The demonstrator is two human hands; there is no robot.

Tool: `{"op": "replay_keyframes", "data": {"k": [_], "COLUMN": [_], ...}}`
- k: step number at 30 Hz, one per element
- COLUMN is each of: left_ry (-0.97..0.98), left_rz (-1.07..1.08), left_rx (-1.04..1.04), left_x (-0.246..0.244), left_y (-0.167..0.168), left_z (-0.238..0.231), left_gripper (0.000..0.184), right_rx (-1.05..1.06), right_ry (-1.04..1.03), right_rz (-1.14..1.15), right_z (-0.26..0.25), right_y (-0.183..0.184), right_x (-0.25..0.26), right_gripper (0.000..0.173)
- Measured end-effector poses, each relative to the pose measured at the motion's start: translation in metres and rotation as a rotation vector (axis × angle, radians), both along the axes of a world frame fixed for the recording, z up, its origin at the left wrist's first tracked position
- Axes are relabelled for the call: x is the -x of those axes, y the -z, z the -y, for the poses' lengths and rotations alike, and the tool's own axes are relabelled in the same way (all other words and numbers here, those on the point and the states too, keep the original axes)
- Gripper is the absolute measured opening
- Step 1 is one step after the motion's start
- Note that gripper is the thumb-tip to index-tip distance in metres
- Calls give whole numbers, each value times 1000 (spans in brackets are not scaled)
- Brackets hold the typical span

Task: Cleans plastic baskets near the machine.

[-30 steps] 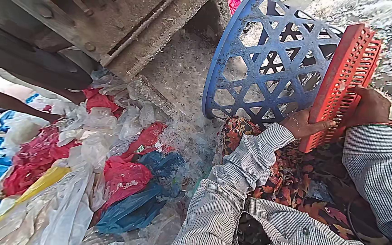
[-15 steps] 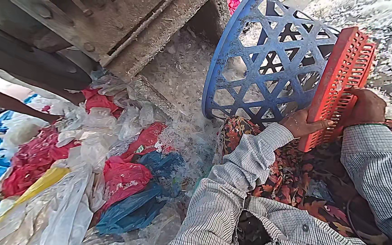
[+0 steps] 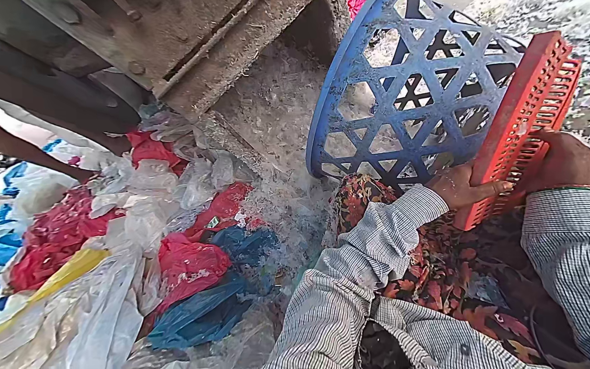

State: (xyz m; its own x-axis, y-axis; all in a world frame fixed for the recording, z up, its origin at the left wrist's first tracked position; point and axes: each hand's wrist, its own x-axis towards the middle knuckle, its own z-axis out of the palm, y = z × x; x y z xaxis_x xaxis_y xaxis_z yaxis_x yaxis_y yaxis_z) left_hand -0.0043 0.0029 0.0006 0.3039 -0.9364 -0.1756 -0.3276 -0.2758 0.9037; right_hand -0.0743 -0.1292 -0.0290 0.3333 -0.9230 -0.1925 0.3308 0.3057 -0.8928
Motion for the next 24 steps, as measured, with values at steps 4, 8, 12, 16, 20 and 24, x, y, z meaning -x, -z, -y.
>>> {"op": "replay_keyframes", "data": {"k": [4, 8, 12, 16, 20, 24], "left_ry": [-2, 21, 16, 6, 12, 12], "left_rz": [10, 44, 32, 31, 33, 45], "left_rx": [-10, 32, 13, -3, 10, -2], "left_x": [-1, -3, -1, -1, -2, -3], "left_y": [0, 5, 2, -1, 1, 3], "left_z": [1, 3, 2, 0, 1, 2], "left_gripper": [42, 42, 42, 43, 42, 42], "right_rx": [57, 33, 10, 5, -2, -5], "right_ry": [-36, -60, -48, -56, -53, -48], "right_rz": [-36, -30, -6, -21, -34, -22], "right_z": [7, 11, 7, 7, 7, 7], "right_y": [11, 10, 5, 4, 3, 3], "right_x": [0, 1, 2, 2, 3, 2], "right_gripper": [10, 7, 10, 12, 9, 9]}}
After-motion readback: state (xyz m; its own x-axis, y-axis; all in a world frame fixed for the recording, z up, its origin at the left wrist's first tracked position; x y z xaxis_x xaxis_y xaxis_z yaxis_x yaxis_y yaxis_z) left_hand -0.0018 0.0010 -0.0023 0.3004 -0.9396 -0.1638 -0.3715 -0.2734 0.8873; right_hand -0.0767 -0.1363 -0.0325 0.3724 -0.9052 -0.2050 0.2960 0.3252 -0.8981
